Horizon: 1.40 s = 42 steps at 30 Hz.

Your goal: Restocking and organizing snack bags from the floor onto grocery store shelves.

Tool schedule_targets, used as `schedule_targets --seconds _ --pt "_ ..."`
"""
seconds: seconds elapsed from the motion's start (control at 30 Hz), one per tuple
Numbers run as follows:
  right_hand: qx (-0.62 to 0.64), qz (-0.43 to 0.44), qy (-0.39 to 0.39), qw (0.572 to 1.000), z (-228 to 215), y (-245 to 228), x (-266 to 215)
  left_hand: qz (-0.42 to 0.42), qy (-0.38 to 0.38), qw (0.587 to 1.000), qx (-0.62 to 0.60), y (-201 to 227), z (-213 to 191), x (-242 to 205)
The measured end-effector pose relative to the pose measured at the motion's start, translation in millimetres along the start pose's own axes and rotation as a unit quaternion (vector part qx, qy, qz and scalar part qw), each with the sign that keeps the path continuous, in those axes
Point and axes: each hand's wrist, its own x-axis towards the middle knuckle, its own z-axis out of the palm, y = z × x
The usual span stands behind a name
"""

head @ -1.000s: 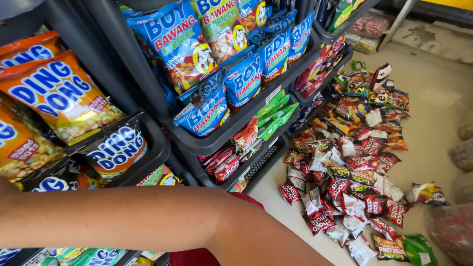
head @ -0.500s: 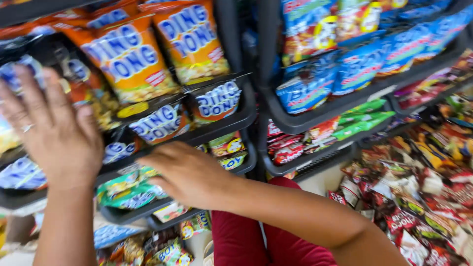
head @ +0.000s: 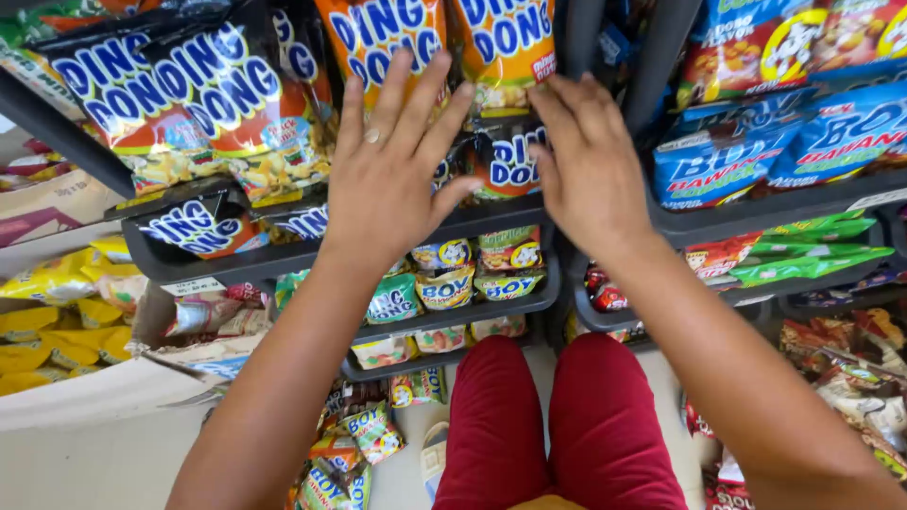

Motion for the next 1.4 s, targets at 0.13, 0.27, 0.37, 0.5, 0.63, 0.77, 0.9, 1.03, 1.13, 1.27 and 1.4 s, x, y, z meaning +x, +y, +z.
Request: schedule_targets --seconds 0.13,0.27,0.37,0.5,0.63,0.77,0.9,1.03,1.13,1.27,1.4 --pt "-0.015 -0.009 0.010 1.000 21 24 4 -0.004 0.007 0.999 -0.034 -9 23 14" --pt "0.006 -0.017 0.037 0.999 38 36 14 -0.019 0.007 1.000 -0.020 -17 35 11" --pt "0.035 -0.033 0.059 0.997 46 39 23 -0.030 -0.005 0.999 -0.031 -14 34 10" --pt "0.062 -0.055 0.068 0.994 56 37 32 -0.037 -0.028 0.999 -0.019 -17 33 9" --pt "0.065 -0.062 0.070 0.993 59 39 31 -0.040 -0.036 0.998 -0.019 -12 31 12" --pt "0.061 -0.064 0.066 0.994 57 41 29 -0.046 -0.039 0.998 -0.002 4 9 25" --pt "0.014 -0.053 0.057 0.997 51 33 27 0.012 -0.046 0.999 -0.024 17 11 43" --pt "0.027 -0.006 0.081 0.996 19 9 7 0.035 -0.041 0.999 0.002 12 30 54" --pt "0.079 0.027 0.093 0.992 -7 -9 -22 0.044 -0.032 0.998 0.016 13 30 51" --pt "0.043 0.052 0.100 0.993 -46 2 -56 0.032 -0.037 0.998 0.031 24 23 55" --pt "-0.076 0.124 0.125 0.982 -71 29 -75 0.023 -0.019 0.999 0.013 43 5 63"
